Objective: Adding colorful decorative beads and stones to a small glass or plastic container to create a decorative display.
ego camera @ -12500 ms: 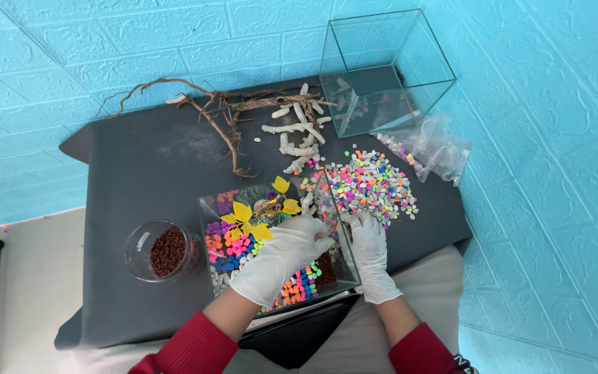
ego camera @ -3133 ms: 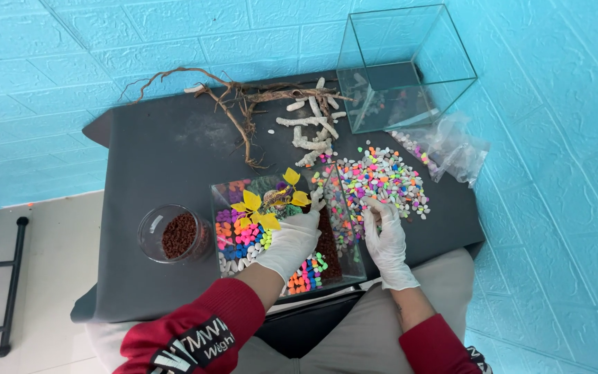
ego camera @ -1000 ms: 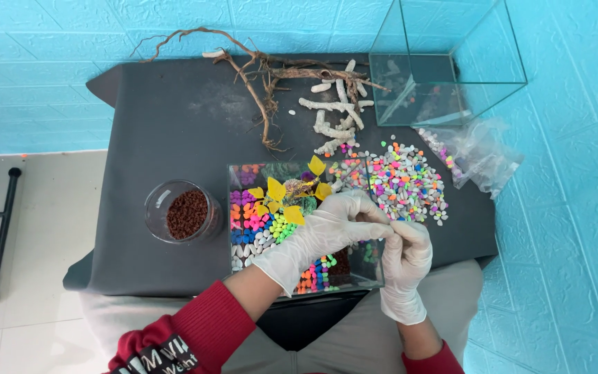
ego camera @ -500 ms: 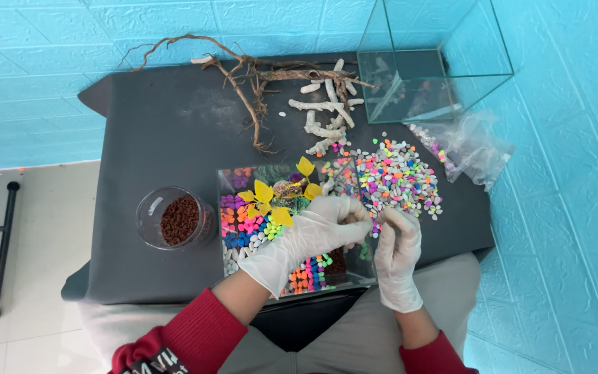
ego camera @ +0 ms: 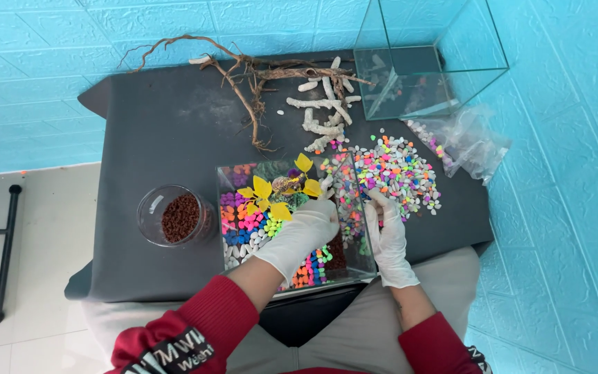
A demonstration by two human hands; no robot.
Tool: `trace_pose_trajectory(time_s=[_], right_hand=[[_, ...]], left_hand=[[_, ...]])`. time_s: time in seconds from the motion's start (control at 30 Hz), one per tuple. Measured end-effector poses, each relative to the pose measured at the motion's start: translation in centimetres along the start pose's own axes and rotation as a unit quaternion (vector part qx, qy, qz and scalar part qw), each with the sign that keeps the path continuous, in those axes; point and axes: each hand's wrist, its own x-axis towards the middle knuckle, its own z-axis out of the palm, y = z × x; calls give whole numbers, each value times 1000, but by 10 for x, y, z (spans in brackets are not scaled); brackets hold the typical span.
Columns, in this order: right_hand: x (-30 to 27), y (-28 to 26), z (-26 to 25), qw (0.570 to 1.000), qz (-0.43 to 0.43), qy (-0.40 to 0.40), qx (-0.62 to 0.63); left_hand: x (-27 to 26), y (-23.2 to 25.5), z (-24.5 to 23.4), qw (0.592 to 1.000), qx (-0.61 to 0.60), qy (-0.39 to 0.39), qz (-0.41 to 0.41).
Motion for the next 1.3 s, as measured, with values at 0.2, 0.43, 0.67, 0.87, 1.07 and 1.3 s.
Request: trace_pose_trajectory(time_s=[0.2, 0.43, 0.67, 0.87, 1.07, 1.3], right_hand=[[-7, 13, 5, 998, 43, 15, 52], [-1, -2, 3, 999, 29, 9, 10], [-3, 7, 6, 997, 52, 22, 49], [-5, 18, 5, 999, 42, 2, 15], [0, 4, 4, 995, 84, -3, 61], [1, -2, 0, 990, 110, -4, 87]], left_hand=[[1, 12, -22, 990, -82, -20, -116], [101, -64, 7, 985, -30, 127, -114], [89, -63, 25, 963, 56, 262, -9], [72, -58, 21, 969, -18, 239, -59], [45, -41, 7, 967, -89, 214, -106], [23, -15, -13, 957, -144, 218, -130]])
